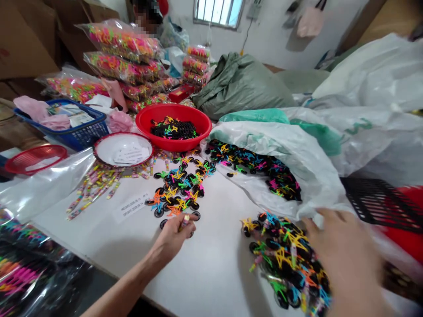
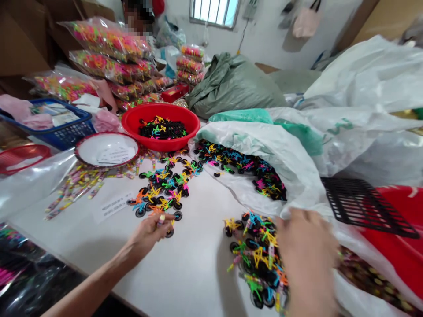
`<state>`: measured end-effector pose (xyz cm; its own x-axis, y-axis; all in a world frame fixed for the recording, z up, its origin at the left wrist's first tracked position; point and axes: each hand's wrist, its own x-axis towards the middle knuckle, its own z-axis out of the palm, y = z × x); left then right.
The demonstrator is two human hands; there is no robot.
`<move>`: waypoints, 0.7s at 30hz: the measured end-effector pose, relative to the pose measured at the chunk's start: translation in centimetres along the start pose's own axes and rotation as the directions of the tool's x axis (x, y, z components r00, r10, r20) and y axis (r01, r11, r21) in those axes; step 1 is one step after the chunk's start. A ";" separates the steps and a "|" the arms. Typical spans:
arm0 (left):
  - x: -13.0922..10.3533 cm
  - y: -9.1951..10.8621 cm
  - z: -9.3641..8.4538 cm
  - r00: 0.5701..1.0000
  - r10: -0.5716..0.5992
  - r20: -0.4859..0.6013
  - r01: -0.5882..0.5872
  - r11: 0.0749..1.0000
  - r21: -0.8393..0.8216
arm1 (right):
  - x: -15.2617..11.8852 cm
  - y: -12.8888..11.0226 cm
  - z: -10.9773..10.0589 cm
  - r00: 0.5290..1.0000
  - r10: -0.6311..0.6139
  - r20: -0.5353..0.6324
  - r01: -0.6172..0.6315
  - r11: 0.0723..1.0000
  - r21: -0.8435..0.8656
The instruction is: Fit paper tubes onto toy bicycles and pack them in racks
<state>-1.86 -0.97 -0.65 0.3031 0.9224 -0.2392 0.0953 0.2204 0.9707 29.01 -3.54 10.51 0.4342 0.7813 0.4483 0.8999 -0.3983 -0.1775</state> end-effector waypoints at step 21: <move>13.2 4.3 -14.7 0.938 0.306 -0.162 0.057 0.325 0.944 | 9.4 -22.0 10.3 0.782 -0.591 0.195 0.313 0.644 0.698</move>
<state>-11.41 16.88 0.70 0.1596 0.9842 0.0761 0.9433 -0.1748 0.2823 13.69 17.54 9.60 -0.1847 0.9405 0.2851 0.7431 0.3235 -0.5857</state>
